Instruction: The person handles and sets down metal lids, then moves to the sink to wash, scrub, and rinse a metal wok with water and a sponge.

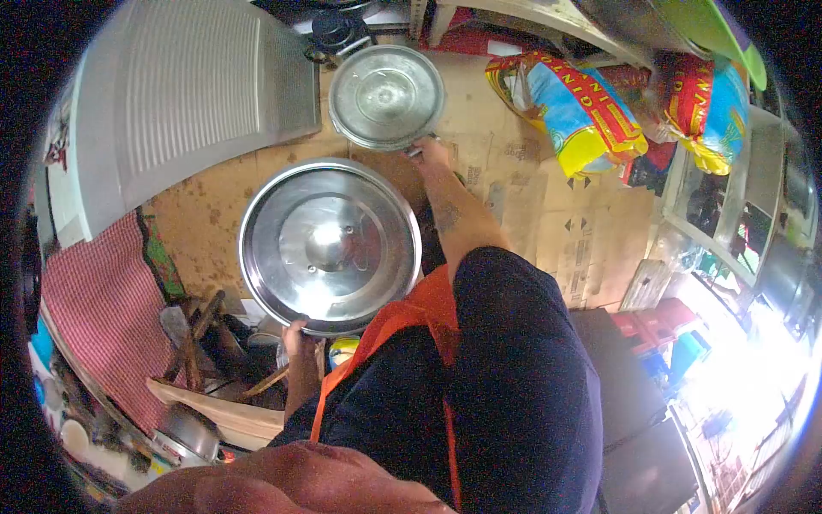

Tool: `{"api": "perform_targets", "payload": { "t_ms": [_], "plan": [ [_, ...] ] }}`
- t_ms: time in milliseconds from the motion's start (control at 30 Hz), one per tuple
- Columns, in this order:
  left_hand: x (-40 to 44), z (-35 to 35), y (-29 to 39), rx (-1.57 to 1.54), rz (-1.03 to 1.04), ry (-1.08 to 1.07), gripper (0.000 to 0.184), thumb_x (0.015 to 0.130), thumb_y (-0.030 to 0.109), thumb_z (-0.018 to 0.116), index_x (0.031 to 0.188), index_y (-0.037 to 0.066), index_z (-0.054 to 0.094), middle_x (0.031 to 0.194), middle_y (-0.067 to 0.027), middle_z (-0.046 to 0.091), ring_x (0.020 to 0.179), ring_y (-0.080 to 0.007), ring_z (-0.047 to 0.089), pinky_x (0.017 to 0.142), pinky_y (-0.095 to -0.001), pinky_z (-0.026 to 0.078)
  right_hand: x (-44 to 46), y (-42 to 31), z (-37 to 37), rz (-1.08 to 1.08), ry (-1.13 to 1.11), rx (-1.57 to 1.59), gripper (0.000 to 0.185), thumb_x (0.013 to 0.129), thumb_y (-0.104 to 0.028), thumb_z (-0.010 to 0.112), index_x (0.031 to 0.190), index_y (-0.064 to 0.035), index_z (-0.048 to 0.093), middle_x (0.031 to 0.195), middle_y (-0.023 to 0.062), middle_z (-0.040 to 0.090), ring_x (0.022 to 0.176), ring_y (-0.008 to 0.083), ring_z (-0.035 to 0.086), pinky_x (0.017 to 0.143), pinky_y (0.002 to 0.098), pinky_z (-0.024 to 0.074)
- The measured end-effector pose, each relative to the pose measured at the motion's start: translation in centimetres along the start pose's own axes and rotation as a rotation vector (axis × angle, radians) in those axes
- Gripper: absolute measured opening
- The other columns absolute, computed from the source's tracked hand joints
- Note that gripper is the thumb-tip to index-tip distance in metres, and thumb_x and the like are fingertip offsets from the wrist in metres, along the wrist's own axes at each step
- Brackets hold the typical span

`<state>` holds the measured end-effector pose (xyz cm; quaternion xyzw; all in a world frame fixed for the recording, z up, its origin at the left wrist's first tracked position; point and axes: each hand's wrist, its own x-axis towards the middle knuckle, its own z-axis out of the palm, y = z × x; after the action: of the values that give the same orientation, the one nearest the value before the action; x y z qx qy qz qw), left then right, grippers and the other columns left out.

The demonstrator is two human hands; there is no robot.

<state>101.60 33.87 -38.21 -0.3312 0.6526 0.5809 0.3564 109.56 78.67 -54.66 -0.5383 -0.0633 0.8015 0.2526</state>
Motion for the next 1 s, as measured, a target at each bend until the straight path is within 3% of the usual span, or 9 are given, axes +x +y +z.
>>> {"api": "perform_targets", "payload": {
  "t_ms": [100,167,333,400,633,767,833,900,1000],
  "plan": [
    [0.2,0.2,-0.4,-0.019,-0.026,0.018,0.038,0.054,-0.007,0.048,0.091,0.000,0.047,0.076,-0.0072,0.051,0.068,-0.0215,0.052,0.063,-0.0344,0.047,2.9,1.7,0.6,-0.012,0.073,-0.090,0.019,0.069,0.000,0.049,0.088,0.0021,0.045,0.079,0.0135,0.052,0.064,0.0241,0.054,0.058,0.0436,0.0515],
    [0.7,0.4,-0.7,-0.009,0.062,-0.003,0.023,0.060,0.003,0.051,0.082,-0.002,0.047,0.069,-0.0089,0.052,0.055,-0.0223,0.054,0.049,-0.0359,0.049,4.7,2.6,0.1,0.011,0.005,-0.075,0.018,0.070,-0.001,0.049,0.088,0.0023,0.046,0.080,0.0137,0.053,0.062,0.0236,0.054,0.058,0.0412,0.0516],
    [1.1,2.4,0.0,-0.021,0.004,0.012,0.021,0.060,0.003,0.051,0.080,-0.002,0.049,0.070,-0.0084,0.052,0.063,-0.0225,0.054,0.055,-0.0389,0.048,6.0,1.9,-1.1,0.107,-0.134,-0.221,0.018,0.074,-0.008,0.051,0.088,0.0019,0.051,0.078,0.0107,0.056,0.058,0.0213,0.055,0.054,0.0335,0.0498],
    [1.0,3.7,0.4,-0.085,-0.046,0.009,0.038,0.054,-0.006,0.050,0.092,0.001,0.047,0.076,-0.0066,0.049,0.070,-0.0220,0.052,0.064,-0.0356,0.047,5.1,0.9,-1.2,0.192,-0.201,-0.392,0.017,0.075,-0.012,0.051,0.087,0.0001,0.052,0.074,0.0092,0.055,0.056,0.0196,0.053,0.052,0.0328,0.0479],
    [2.0,8.6,1.7,0.011,-0.063,-0.067,0.043,0.055,-0.004,0.051,0.098,-0.004,0.046,0.084,-0.0097,0.053,0.072,-0.0250,0.054,0.068,-0.0365,0.047,1.6,-2.3,-5.8,0.160,-0.187,-0.909,0.022,0.078,-0.025,0.049,0.084,-0.0063,0.058,0.061,0.0039,0.051,0.048,0.0134,0.046,0.045,0.0301,0.0412],
    [2.4,11.3,2.4,0.028,-0.081,-0.194,0.046,0.055,-0.002,0.053,0.100,-0.006,0.047,0.090,-0.0111,0.054,0.078,-0.0254,0.055,0.073,-0.0357,0.046,-5.8,-6.3,-8.1,0.106,0.098,-0.536,0.027,0.077,-0.030,0.051,0.090,-0.0067,0.055,0.064,0.0031,0.050,0.051,0.0141,0.046,0.045,0.0311,0.0389],
    [1.1,13.7,3.3,0.045,-0.061,-0.191,0.013,0.058,0.003,0.055,0.070,-0.001,0.052,0.071,-0.0075,0.054,0.066,-0.0199,0.053,0.064,-0.0334,0.045,-5.6,-9.1,-13.2,-0.044,0.438,-0.472,0.044,0.075,-0.041,0.055,0.104,-0.0072,0.048,0.081,0.0063,0.054,0.066,0.0197,0.051,0.055,0.0344,0.0417],
    [-0.5,16.0,4.5,0.079,-0.043,-0.231,0.020,0.058,0.002,0.055,0.077,-0.001,0.052,0.077,-0.0071,0.055,0.071,-0.0198,0.053,0.068,-0.0329,0.044,-9.6,-14.8,-10.8,-0.214,1.021,-0.003,0.054,0.071,-0.047,0.058,0.106,-0.0077,0.045,0.078,0.0079,0.052,0.061,0.0214,0.047,0.049,0.0343,0.0426],
    [-2.3,17.6,6.2,0.167,-0.084,-0.207,0.028,0.057,0.004,0.056,0.084,0.000,0.053,0.084,-0.0065,0.055,0.079,-0.0200,0.052,0.076,-0.0327,0.041,-11.7,-21.3,-13.2,-0.284,0.732,0.184,0.059,0.075,-0.045,0.055,0.119,-0.0125,0.032,0.091,0.0071,0.054,0.075,0.0223,0.053,0.055,0.0373,0.0424]
  ]
}}
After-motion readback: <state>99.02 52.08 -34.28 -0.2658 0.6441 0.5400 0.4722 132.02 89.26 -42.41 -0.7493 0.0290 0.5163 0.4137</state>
